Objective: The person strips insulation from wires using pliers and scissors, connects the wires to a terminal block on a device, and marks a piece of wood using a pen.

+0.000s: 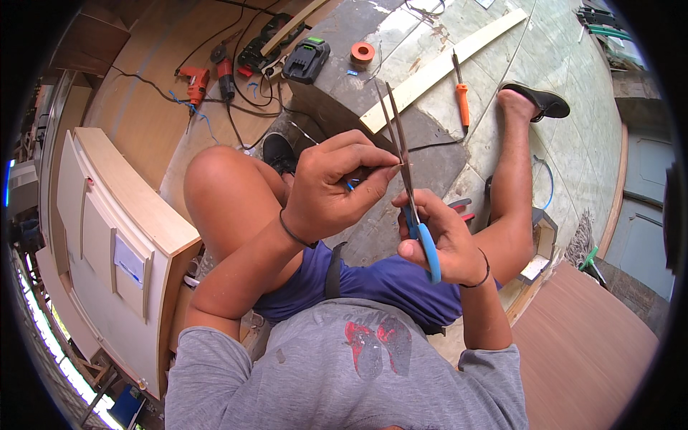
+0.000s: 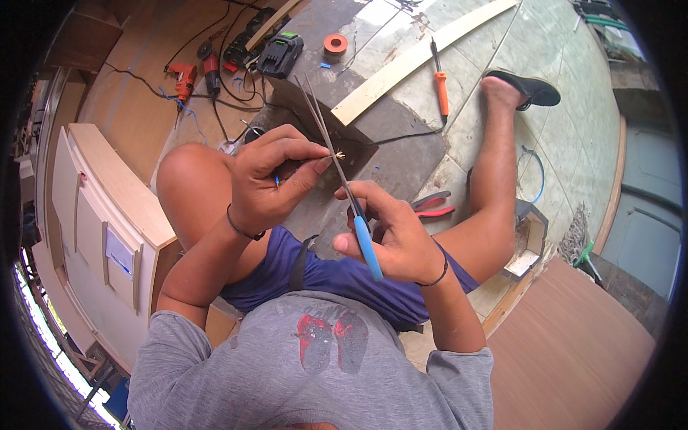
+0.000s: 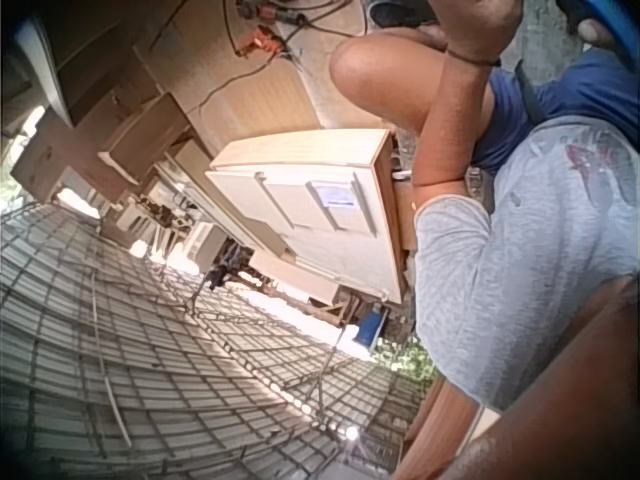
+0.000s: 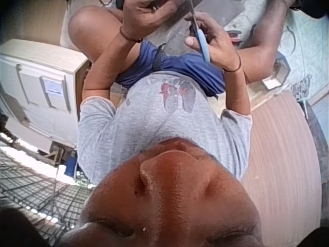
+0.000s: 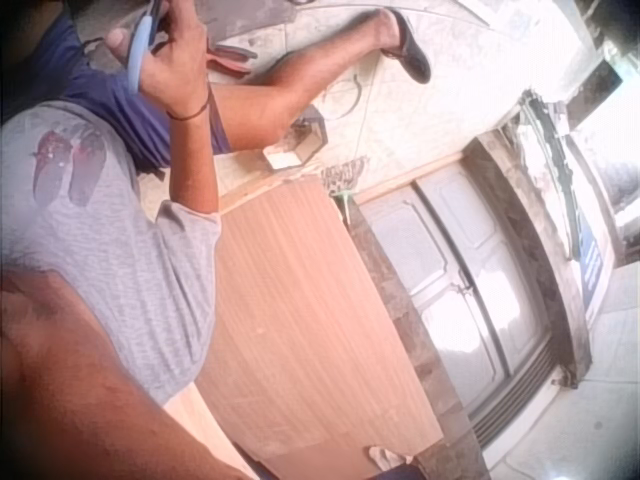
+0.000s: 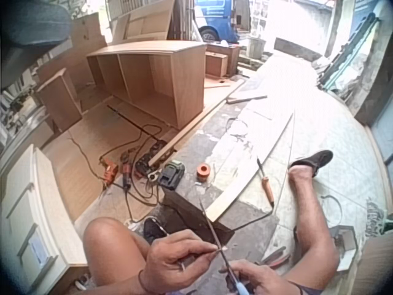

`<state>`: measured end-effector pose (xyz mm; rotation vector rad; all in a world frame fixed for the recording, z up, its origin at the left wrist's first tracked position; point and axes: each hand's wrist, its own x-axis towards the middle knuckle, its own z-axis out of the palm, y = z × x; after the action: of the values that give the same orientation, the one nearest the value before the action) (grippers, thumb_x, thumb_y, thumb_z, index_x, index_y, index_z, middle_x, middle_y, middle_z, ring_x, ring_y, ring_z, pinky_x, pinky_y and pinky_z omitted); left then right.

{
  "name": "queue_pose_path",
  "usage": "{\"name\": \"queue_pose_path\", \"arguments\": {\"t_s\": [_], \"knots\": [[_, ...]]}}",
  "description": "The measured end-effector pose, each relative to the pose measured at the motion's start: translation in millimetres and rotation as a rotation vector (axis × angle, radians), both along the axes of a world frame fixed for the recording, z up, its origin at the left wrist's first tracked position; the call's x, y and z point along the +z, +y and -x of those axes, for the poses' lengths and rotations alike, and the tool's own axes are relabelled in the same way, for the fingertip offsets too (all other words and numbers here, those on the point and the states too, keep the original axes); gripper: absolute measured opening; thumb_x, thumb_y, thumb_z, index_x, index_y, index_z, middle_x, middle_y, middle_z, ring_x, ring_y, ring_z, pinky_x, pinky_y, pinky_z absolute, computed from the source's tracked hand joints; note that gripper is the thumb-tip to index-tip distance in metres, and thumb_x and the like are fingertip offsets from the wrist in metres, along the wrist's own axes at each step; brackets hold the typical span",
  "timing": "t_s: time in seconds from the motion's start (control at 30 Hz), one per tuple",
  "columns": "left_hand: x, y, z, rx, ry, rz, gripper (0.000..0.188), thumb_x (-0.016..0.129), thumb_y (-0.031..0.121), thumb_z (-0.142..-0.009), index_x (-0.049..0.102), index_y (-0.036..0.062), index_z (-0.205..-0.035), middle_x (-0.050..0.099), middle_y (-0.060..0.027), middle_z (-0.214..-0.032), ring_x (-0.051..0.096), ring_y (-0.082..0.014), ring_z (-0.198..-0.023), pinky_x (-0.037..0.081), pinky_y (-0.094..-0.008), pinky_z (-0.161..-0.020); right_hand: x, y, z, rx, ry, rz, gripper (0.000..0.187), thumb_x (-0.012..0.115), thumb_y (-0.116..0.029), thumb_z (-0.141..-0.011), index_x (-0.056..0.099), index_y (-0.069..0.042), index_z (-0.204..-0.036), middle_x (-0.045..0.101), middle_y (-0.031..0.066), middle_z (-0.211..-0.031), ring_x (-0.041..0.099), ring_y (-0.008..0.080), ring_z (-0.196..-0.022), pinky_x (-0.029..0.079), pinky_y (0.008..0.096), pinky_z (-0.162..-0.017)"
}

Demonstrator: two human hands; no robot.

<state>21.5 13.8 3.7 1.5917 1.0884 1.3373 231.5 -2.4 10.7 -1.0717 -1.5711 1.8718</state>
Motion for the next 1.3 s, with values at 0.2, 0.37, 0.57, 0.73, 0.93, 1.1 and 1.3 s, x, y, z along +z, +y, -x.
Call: {"name": "queue_pose_path", "arguments": {"t_s": [0.2, 0.37, 0.57, 0.73, 0.93, 1.1, 1.3], "knots": [[-0.2, 0.2, -0.3, 0.003, 0.0, -0.01, 0.01, 0.067, -0.003, -0.077, 0.067, -0.0027, -0.087, 0.06, -0.0063, -0.074, 0.056, -0.008, -0.06, 0.04, -0.0214, -0.05, 0.4, 0.5, -0.5, 0.007, 0.009, 0.002, 0.048, 0.076, -0.022, -0.077, 0.054, -0.004, -0.116, 0.051, -0.001, -0.072, 0.049, 0.0078, -0.068, 0.041, 0.0236, -0.064], [-0.5, -0.4, -1.9, 0.009, -0.01, -0.018, 0.01, 0.067, -0.003, -0.077, 0.067, -0.0025, -0.087, 0.06, -0.0062, -0.073, 0.056, -0.0081, -0.059, 0.04, -0.0214, -0.049, -1.3, -0.9, -0.1, -0.001, 0.015, 0.004, 0.046, 0.076, -0.021, -0.078, 0.054, -0.004, -0.115, 0.051, -0.0006, -0.071, 0.049, 0.0079, -0.067, 0.041, 0.024, -0.064], [-6.6, -1.4, -2.5, 0.017, -0.013, -0.021, 0.01, 0.067, -0.003, -0.077, 0.067, -0.0026, -0.087, 0.059, -0.0058, -0.073, 0.054, -0.0081, -0.058, 0.039, -0.0217, -0.049, -4.5, -1.9, -1.2, 0.009, 0.0, 0.007, 0.045, 0.075, -0.022, -0.078, 0.054, -0.004, -0.114, 0.051, -0.0009, -0.071, 0.048, 0.0077, -0.067, 0.041, 0.0235, -0.063], [-4.6, -2.3, -1.7, 0.007, 0.007, -0.014, 0.009, 0.067, -0.003, -0.077, 0.067, -0.0025, -0.086, 0.059, -0.0065, -0.072, 0.054, -0.0094, -0.057, 0.039, -0.0227, -0.048, -7.0, -3.1, -2.5, 0.013, -0.002, 0.012, 0.044, 0.075, -0.022, -0.079, 0.054, -0.004, -0.113, 0.05, -0.0011, -0.071, 0.046, 0.007, -0.066, 0.039, 0.0233, -0.061], [-4.4, -3.1, -2.1, 0.0, 0.017, -0.026, 0.01, 0.068, -0.003, -0.077, 0.067, -0.0024, -0.086, 0.059, -0.0067, -0.072, 0.055, -0.0102, -0.057, 0.04, -0.0233, -0.049, -9.0, -3.8, -4.6, 0.024, -0.009, 0.005, 0.043, 0.075, -0.021, -0.079, 0.053, -0.005, -0.112, 0.048, -0.0019, -0.069, 0.045, 0.0065, -0.064, 0.039, 0.0232, -0.06], [-2.8, -4.3, -1.4, -0.01, 0.028, -0.024, 0.01, 0.068, -0.004, -0.076, 0.067, -0.0024, -0.086, 0.06, -0.0072, -0.073, 0.057, -0.0109, -0.059, 0.042, -0.0235, -0.05, -10.6, -4.5, -6.6, 0.036, -0.021, -0.008, 0.043, 0.075, -0.021, -0.079, 0.053, -0.005, -0.112, 0.048, -0.0021, -0.068, 0.044, 0.0063, -0.064, 0.038, 0.0231, -0.06], [-3.2, -2.6, -3.2, -0.014, 0.01, -0.038, 0.009, 0.067, -0.003, -0.077, 0.067, -0.0024, -0.086, 0.059, -0.007, -0.073, 0.056, -0.0104, -0.058, 0.041, -0.0232, -0.049, -10.7, -2.8, -7.2, 0.035, -0.013, 0.005, 0.048, 0.077, -0.027, -0.078, 0.052, -0.005, -0.113, 0.05, -0.0012, -0.071, 0.045, 0.0069, -0.066, 0.039, 0.0235, -0.061]]}}
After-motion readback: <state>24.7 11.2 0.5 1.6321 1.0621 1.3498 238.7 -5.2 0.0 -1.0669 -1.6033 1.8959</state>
